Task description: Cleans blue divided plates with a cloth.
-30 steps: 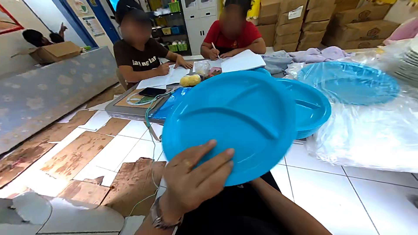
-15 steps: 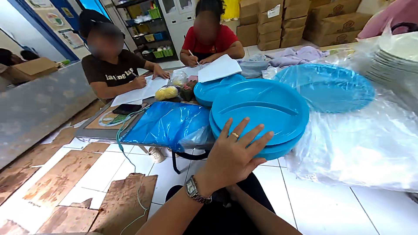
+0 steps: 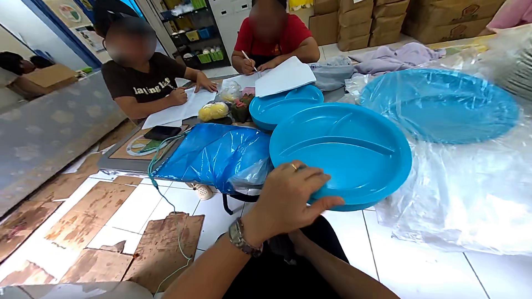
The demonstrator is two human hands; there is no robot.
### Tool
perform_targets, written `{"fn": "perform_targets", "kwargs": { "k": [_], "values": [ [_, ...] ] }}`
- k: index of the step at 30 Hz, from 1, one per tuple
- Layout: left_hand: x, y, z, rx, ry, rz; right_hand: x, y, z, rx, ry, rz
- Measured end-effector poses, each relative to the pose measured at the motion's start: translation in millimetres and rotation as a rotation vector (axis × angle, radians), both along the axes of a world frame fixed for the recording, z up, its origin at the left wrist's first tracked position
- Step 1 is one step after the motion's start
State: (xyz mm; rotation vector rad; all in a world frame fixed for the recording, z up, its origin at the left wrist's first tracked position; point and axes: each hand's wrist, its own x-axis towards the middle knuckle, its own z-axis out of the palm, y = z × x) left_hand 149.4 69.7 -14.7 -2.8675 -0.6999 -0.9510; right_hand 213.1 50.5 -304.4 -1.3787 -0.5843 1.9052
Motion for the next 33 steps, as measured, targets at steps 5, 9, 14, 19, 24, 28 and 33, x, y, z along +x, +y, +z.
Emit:
{"fn": "perform_targets", "kwargs": {
  "k": [5, 9, 14, 19, 24, 28, 33],
  "values": [
    [-29, 81, 58, -0.069, -0.073, 0.337, 2, 17, -4, -0.117, 0.134, 0.005],
    [-40, 175, 80, -0.5, 0.007, 0.655, -5, 25, 0, -0.094, 0.224, -0.1],
    [-22, 237, 54, -0.908, -0.028, 0.897, -3, 23, 2, -0.099, 0.211, -0.085],
    [-4, 246, 53, -0.804, 0.13, 0.999, 5, 20, 6, -0.08, 0.186, -0.085],
    [5, 252, 62, -0.787, 0.206, 1.063, -3, 24, -14, -0.077, 0.227, -0.068],
    [1, 253, 66, -0.9, 0.15, 1.04, -8, 21, -11, -0.065, 0.089, -0.011],
    [-1, 240, 85, -1.139, -0.766, 0.666, -4, 21, -3, -0.049, 0.036, -0.036]
  ]
}}
